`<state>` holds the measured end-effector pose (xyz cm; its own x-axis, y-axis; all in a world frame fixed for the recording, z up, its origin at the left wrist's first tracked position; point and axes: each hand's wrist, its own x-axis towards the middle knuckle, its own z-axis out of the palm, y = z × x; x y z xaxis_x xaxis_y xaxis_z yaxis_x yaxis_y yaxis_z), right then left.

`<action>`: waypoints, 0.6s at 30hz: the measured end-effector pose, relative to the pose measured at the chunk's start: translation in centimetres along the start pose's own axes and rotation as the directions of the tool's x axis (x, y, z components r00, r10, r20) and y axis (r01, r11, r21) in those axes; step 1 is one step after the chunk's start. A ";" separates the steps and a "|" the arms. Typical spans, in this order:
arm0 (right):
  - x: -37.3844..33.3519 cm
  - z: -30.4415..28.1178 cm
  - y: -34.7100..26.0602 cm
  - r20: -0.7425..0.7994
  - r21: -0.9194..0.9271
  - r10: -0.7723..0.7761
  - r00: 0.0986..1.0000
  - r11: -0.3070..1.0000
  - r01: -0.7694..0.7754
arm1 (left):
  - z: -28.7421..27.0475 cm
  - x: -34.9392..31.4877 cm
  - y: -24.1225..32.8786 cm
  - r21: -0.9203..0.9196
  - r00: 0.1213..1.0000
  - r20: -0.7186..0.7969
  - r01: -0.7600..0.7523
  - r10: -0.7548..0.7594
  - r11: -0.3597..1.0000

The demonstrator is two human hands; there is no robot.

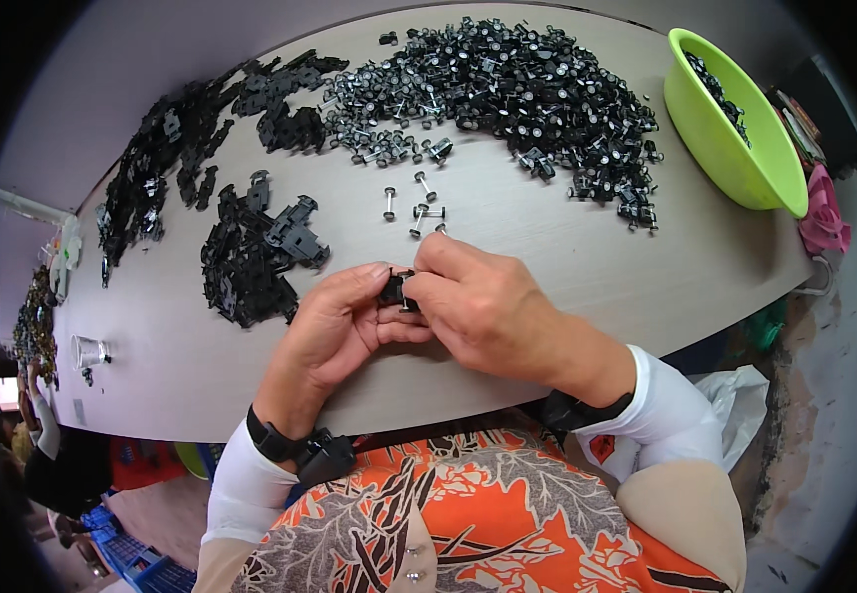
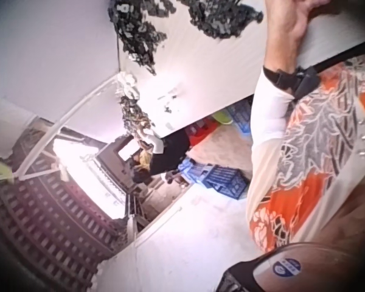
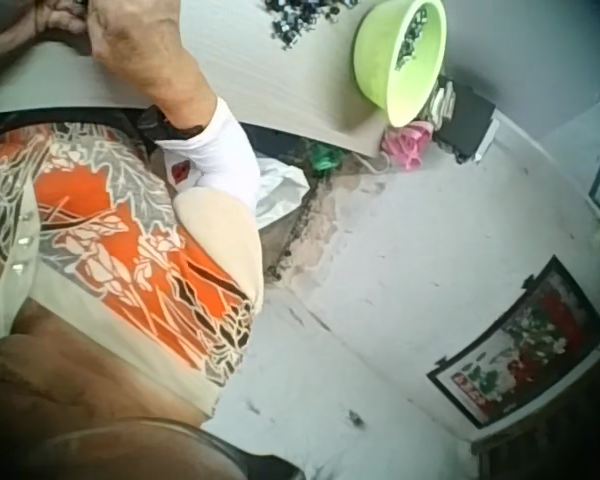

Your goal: The person sits at a table and assembles small black plastic components with metal bolts. They pick up a plastic piece and a bolt, insert the bolt into the plastic piece, and place the assembled unit on the table. This process is repeated continuously with components from piles on the table.

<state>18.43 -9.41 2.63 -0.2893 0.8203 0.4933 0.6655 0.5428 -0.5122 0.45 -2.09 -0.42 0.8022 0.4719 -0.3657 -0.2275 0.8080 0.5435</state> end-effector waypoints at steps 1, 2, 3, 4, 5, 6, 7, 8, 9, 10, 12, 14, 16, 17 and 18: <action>0.0 0.3 0.0 0.010 -0.030 0.017 1.000 0.999 -0.017 | 0.0 -0.1 -0.1 -0.005 1.000 -0.004 -0.019 0.019 1.000; 0.0 0.5 0.1 0.019 -0.061 0.035 0.999 0.998 -0.034 | 0.1 -0.1 0.0 -0.028 1.000 -0.006 -0.024 0.024 0.999; 0.0 0.7 0.1 0.036 -0.090 0.051 0.998 0.995 -0.048 | 0.0 0.0 -0.1 -0.014 1.000 -0.006 -0.027 0.027 1.000; 0.0 0.7 0.1 0.055 -0.082 0.050 0.997 0.996 -0.045 | -0.1 0.0 -0.2 0.000 1.000 -0.005 -0.029 0.029 1.000; -0.1 0.7 0.1 0.073 -0.074 0.048 0.996 0.996 -0.043 | -0.2 0.0 -0.3 0.015 0.999 -0.004 -0.032 0.032 0.999; -0.1 0.6 0.1 0.094 -0.066 0.049 0.994 0.997 -0.043 | -0.1 0.0 -0.3 0.032 1.000 -0.012 -0.026 0.026 0.999; -0.1 0.6 0.1 0.096 -0.066 0.048 0.994 0.997 -0.042 | 0.0 -0.1 -0.3 0.049 1.000 -0.021 -0.020 0.021 0.999; 0.0 0.6 0.0 0.097 -0.066 0.047 0.994 0.997 -0.040 | 0.1 -0.1 -0.2 0.067 0.999 -0.030 -0.014 0.016 0.998; 0.0 0.8 0.0 0.095 -0.067 0.050 0.994 0.997 -0.044 | 0.1 -0.1 -0.3 0.073 0.999 -0.020 -0.023 0.025 0.997; 0.0 0.8 -0.1 0.094 -0.065 0.046 0.995 0.997 -0.040 | 0.1 -0.2 -0.3 0.080 0.999 -0.012 -0.033 0.034 0.996; 0.2 0.9 -0.4 0.087 -0.063 0.040 0.995 0.997 -0.034 | 0.2 -0.3 -0.4 0.122 0.998 -0.009 -0.061 0.063 0.991; 0.1 1.2 -0.6 0.097 -0.032 0.056 0.994 0.998 -0.054 | 0.2 -0.6 -0.7 0.194 0.994 -0.019 -0.098 0.103 0.976; 0.2 1.3 -0.8 0.098 0.008 0.051 0.994 0.999 -0.052 | 0.4 -1.2 -0.8 0.231 0.990 -0.040 -0.120 0.133 0.965; 0.2 1.4 -1.0 0.094 0.031 0.045 0.995 0.998 -0.048 | 0.4 -1.7 -0.8 0.249 0.988 -0.050 -0.131 0.148 0.959; 0.2 1.4 -1.2 0.085 0.050 0.039 0.996 0.998 -0.043 | 0.2 -2.1 -0.7 0.276 0.986 -0.037 -0.144 0.160 0.950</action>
<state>16.59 -9.67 2.34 -0.3208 0.8531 0.4115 0.6425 0.5152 -0.5672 -0.91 -3.70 0.12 0.7347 0.6078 -0.3015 -0.1792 0.6025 0.7778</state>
